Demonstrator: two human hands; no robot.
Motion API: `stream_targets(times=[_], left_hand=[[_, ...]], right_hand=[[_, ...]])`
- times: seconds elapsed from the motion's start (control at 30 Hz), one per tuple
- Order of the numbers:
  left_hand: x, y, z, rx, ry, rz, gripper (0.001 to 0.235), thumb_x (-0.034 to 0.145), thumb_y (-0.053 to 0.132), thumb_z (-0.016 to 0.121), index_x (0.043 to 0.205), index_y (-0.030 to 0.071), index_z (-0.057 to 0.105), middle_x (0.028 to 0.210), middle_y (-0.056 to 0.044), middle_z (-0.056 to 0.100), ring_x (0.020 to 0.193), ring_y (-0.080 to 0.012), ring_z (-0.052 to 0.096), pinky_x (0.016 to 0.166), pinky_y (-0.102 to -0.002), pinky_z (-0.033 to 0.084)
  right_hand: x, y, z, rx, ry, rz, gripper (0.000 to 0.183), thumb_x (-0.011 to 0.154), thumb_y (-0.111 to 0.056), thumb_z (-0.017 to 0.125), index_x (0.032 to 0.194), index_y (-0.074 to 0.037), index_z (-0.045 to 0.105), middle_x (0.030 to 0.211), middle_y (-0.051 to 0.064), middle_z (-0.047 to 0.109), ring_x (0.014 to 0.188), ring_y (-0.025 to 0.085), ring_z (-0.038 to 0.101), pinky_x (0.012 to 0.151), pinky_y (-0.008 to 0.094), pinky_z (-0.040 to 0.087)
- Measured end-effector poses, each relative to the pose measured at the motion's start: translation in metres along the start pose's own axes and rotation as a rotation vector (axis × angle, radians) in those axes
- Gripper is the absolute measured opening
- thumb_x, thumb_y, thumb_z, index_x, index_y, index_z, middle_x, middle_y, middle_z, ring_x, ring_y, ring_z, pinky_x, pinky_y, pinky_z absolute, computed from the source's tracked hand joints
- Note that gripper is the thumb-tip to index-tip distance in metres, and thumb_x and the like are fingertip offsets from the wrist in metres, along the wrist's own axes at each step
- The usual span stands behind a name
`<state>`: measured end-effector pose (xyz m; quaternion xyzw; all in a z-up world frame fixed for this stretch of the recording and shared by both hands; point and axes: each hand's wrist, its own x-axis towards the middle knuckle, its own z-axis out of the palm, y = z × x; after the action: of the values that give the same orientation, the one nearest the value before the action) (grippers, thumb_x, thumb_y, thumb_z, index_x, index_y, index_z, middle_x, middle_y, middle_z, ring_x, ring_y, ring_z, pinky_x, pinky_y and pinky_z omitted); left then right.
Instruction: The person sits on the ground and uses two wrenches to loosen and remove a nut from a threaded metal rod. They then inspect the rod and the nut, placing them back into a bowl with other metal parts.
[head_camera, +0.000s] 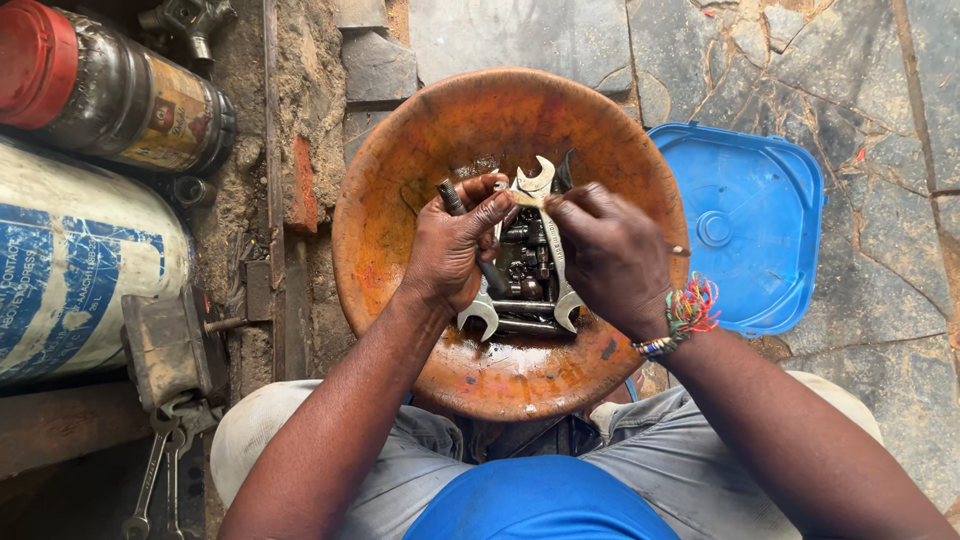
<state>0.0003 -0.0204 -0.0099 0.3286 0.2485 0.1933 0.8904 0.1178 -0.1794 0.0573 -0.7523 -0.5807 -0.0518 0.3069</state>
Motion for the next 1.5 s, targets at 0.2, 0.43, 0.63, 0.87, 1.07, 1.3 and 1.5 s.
stream_targets(times=[0.2,0.43,0.63,0.87,1.07,1.3,1.5], left_hand=[[-0.002,0.002,-0.007,0.165,0.008,0.018,0.030,0.087,0.006,0.080,0.115,0.001,0.071,0.087,-0.005,0.074,0.057,-0.0027,0.054,0.046,-0.018,0.040],[0.020,-0.003,-0.011,0.023,0.097,0.123,0.029,0.088,0.012,0.078,0.115,0.006,0.067,0.086,0.002,0.068,0.054,-0.0035,0.051,0.042,-0.021,0.039],[0.013,-0.012,-0.003,-0.074,0.148,0.135,0.020,0.093,0.011,0.074,0.109,0.005,0.065,0.089,-0.003,0.066,0.066,-0.0097,0.059,0.055,-0.025,0.049],[0.015,-0.003,0.004,-0.134,0.075,0.269,0.021,0.089,0.001,0.073,0.108,0.004,0.065,0.092,-0.005,0.068,0.081,-0.0128,0.064,0.074,-0.026,0.055],[0.024,0.026,-0.021,-0.081,0.080,0.334,0.017,0.097,0.007,0.073,0.112,0.005,0.066,0.091,-0.003,0.066,0.076,-0.0104,0.060,0.066,-0.024,0.050],[0.004,0.000,-0.008,-0.278,0.110,0.136,0.013,0.097,0.005,0.068,0.109,0.005,0.066,0.103,-0.011,0.073,0.092,-0.0167,0.069,0.082,-0.031,0.058],[0.002,-0.003,-0.005,-0.226,-0.019,0.150,0.014,0.094,-0.003,0.067,0.105,0.005,0.067,0.103,-0.007,0.072,0.097,-0.0167,0.071,0.091,-0.034,0.060]], right_hand=[[-0.004,0.041,0.020,0.978,-0.452,0.681,0.016,0.093,-0.011,0.068,0.106,-0.004,0.074,0.087,0.002,0.073,0.076,0.013,0.067,0.065,0.029,0.056],[-0.017,0.064,0.041,0.614,-0.383,0.496,0.019,0.095,-0.016,0.069,0.110,-0.004,0.072,0.091,0.009,0.072,0.079,0.022,0.071,0.072,0.035,0.057],[-0.025,0.013,0.063,0.557,-0.188,0.306,0.036,0.095,-0.020,0.071,0.127,-0.006,0.064,0.112,0.011,0.070,0.104,0.023,0.069,0.090,0.037,0.054],[-0.013,0.003,0.048,0.639,-0.423,0.630,0.035,0.097,-0.019,0.067,0.131,-0.010,0.065,0.083,0.007,0.061,0.074,0.012,0.055,0.066,0.030,0.050],[-0.003,0.014,0.008,0.473,-0.163,0.339,0.025,0.086,-0.011,0.076,0.110,-0.005,0.075,0.084,0.003,0.070,0.071,0.010,0.063,0.062,0.029,0.054],[0.004,0.007,-0.016,0.215,-0.031,0.232,0.025,0.082,-0.014,0.082,0.105,-0.006,0.077,0.086,0.010,0.069,0.075,0.023,0.066,0.067,0.035,0.052],[0.011,0.005,-0.021,0.191,0.002,0.165,0.022,0.084,-0.014,0.082,0.104,-0.006,0.077,0.090,0.010,0.071,0.084,0.027,0.068,0.073,0.039,0.053]])
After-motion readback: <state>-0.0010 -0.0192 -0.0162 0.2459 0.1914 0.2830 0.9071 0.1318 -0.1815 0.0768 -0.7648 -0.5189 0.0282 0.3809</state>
